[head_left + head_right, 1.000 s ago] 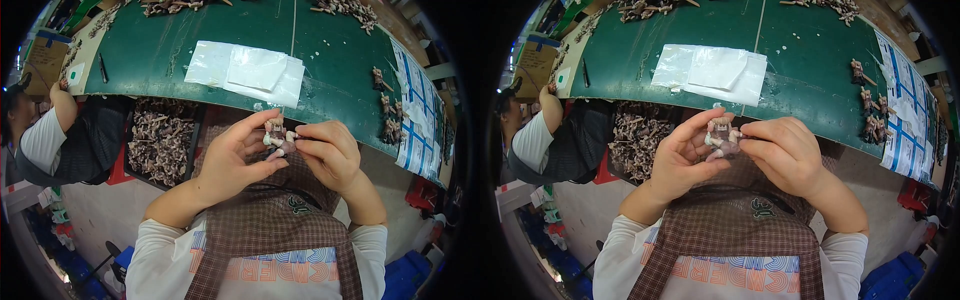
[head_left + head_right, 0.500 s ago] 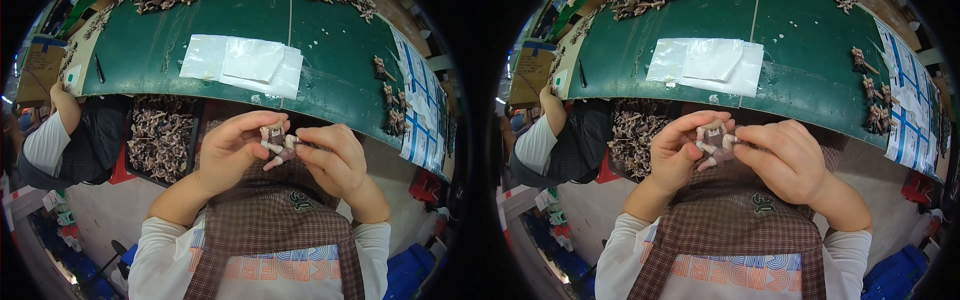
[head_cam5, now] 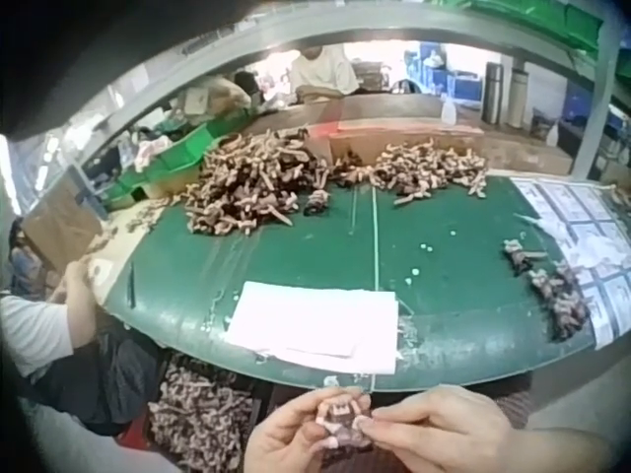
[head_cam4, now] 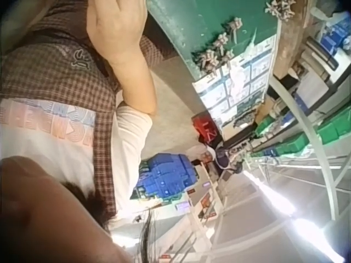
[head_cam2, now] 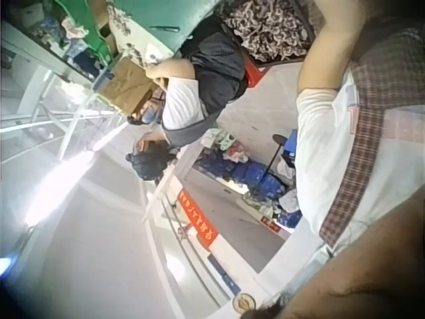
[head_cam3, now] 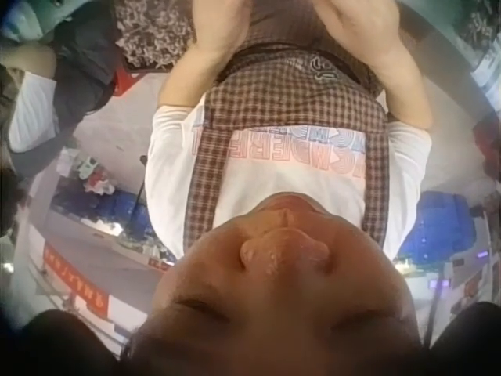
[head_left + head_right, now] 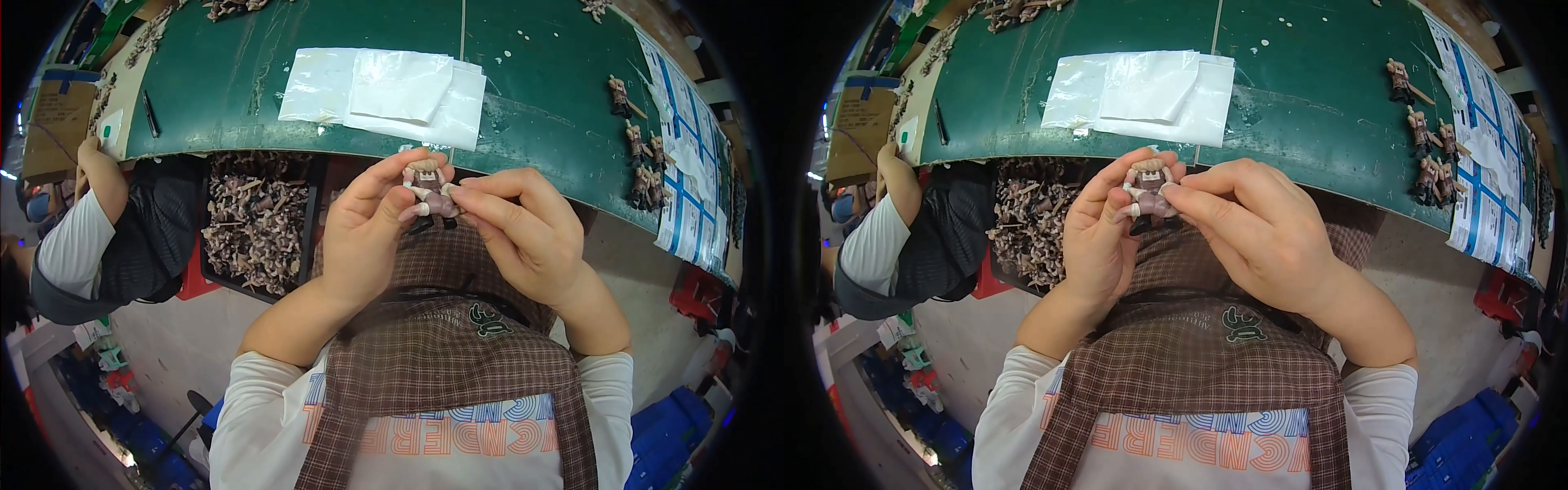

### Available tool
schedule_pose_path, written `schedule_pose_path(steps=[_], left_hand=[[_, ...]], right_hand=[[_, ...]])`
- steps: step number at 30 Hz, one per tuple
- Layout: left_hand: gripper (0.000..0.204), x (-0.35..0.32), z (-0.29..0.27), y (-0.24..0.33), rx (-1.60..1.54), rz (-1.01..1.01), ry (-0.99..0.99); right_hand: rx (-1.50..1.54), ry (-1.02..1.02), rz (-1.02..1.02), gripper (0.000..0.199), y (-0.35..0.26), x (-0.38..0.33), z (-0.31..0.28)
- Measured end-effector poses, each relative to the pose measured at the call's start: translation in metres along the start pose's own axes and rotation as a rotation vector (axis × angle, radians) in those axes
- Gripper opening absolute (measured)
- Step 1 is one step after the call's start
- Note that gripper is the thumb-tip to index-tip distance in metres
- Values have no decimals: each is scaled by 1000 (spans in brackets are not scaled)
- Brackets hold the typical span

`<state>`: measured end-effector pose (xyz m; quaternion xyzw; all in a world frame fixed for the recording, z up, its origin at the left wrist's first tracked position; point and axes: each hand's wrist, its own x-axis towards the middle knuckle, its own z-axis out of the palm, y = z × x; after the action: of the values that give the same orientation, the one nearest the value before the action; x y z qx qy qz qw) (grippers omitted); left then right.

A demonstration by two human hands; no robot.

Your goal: The person applies glue to toy figurine parts using a squeeze bottle, then assembles the figurines by hand.

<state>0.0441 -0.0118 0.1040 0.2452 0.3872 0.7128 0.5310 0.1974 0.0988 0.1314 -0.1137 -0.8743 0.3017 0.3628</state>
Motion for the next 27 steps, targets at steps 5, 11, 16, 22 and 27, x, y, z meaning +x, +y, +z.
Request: schedule_pose_path(steps=[5, 11, 16, 22, 27], left_hand=[[36, -5, 5, -1, -111, -144, 97], [29, -8, 3, -10, -230, -328, 164], [26, -18, -9, -21, -288, -291, 99], [24, -41, -51, -39, -413, -448, 22], [22, -44, -93, -19, 269, -308, 241]], right_hand=[[-151, -76, 19, 45, -4, 1, -1], [-483, -28, -168, 49, 7, -12, 11], [-350, -54, -131, 42, 9, -21, 20], [-48, -206, 101, 41, 9, -42, 37], [44, -282, 275, 55, 2, -43, 65]])
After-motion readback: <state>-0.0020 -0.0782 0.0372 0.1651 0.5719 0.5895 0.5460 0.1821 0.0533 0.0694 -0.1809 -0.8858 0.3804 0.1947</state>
